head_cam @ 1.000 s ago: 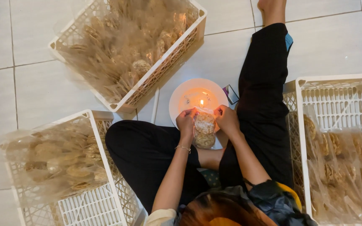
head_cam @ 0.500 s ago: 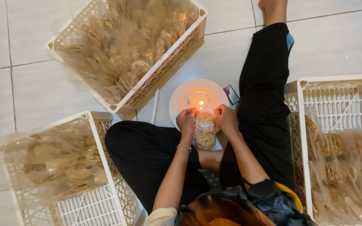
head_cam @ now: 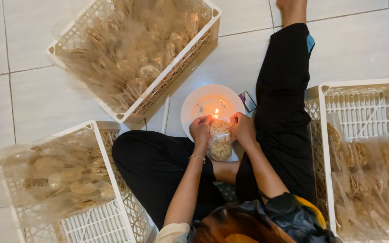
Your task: Sealing plastic bags containing food items by melting the edges over a candle flame.
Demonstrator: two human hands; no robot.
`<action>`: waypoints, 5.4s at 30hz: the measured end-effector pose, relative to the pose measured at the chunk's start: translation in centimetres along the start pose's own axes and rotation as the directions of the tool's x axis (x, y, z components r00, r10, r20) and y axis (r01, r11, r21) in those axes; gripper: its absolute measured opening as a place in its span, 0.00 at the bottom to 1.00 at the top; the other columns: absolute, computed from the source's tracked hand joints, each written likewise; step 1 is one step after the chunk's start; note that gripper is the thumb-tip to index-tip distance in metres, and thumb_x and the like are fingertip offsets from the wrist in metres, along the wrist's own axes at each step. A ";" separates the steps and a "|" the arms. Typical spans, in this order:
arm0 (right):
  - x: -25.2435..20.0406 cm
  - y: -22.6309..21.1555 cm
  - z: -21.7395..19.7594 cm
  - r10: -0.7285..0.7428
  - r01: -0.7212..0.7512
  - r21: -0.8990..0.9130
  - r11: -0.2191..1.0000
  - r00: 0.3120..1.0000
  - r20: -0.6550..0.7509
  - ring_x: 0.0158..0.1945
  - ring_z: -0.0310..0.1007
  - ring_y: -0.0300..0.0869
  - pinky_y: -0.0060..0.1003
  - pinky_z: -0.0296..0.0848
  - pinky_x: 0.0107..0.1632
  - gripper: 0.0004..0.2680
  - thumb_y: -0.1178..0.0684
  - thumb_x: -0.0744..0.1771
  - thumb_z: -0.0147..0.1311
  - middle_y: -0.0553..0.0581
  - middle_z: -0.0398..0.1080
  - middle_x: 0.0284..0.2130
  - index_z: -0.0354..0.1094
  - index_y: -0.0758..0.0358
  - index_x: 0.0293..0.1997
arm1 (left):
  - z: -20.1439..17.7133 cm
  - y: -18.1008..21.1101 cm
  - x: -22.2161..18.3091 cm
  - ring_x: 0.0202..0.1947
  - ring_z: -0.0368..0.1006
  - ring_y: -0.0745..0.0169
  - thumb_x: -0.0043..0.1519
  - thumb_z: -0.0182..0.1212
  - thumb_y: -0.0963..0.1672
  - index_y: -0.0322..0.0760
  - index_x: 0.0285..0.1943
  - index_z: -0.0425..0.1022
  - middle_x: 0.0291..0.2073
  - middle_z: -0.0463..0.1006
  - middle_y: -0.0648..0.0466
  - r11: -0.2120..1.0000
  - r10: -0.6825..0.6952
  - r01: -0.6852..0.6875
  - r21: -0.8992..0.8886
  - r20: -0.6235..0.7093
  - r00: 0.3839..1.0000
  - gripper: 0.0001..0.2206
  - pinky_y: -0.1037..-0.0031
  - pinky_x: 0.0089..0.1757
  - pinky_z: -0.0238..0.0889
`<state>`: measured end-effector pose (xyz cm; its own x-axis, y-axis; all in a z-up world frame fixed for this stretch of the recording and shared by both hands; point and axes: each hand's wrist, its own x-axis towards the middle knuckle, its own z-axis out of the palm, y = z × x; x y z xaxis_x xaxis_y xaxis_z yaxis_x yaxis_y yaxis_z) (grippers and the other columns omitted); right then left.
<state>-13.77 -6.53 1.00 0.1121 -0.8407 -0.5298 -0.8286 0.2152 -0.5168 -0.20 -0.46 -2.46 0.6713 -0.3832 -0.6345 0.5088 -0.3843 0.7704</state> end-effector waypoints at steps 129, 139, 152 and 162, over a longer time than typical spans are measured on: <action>-5.3 -0.5 -1.9 -0.728 0.762 -0.117 0.637 0.545 -0.416 0.39 0.76 0.44 0.38 0.71 0.43 0.05 0.53 0.65 0.63 0.47 0.75 0.29 0.77 0.49 0.44 | -2.6 2.2 -8.9 0.34 0.77 0.66 0.63 0.66 0.42 0.33 0.39 0.80 0.28 0.82 0.49 0.914 0.404 -0.373 -0.160 0.269 0.874 0.05 0.73 0.40 0.71; -4.2 -0.1 -2.6 -0.553 0.595 0.034 0.803 0.766 -0.329 0.41 0.76 0.54 0.46 0.75 0.47 0.11 0.62 0.65 0.55 0.57 0.74 0.31 0.74 0.52 0.50 | -1.4 0.2 -4.9 0.31 0.79 0.63 0.60 0.66 0.42 0.32 0.40 0.81 0.27 0.81 0.49 0.984 0.173 -0.162 -0.073 0.182 0.968 0.06 0.75 0.32 0.73; -1.0 0.5 0.3 -0.340 0.351 0.011 0.936 0.913 -0.226 0.43 0.75 0.56 0.49 0.74 0.47 0.03 0.55 0.66 0.51 0.56 0.72 0.30 0.69 0.49 0.38 | 0.0 -2.5 -0.7 0.22 0.75 0.68 0.57 0.70 0.44 0.36 0.38 0.81 0.25 0.82 0.50 0.999 -0.004 0.008 -0.054 0.067 0.998 0.07 0.81 0.25 0.70; -0.7 0.1 0.2 -0.339 0.324 -0.105 0.940 0.921 -0.192 0.46 0.71 0.55 0.49 0.70 0.52 0.02 0.52 0.66 0.50 0.54 0.72 0.31 0.68 0.48 0.39 | 0.0 -0.6 -1.6 0.20 0.72 0.70 0.56 0.69 0.43 0.35 0.36 0.81 0.23 0.81 0.50 0.997 -0.061 0.063 -0.039 0.048 0.997 0.06 0.84 0.25 0.66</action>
<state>-13.80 -5.83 1.12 0.2786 -0.9427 -0.1838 -0.8001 -0.1219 -0.5873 -1.58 0.33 -1.92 0.6124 -0.3991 -0.6824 0.5706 -0.3743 0.7310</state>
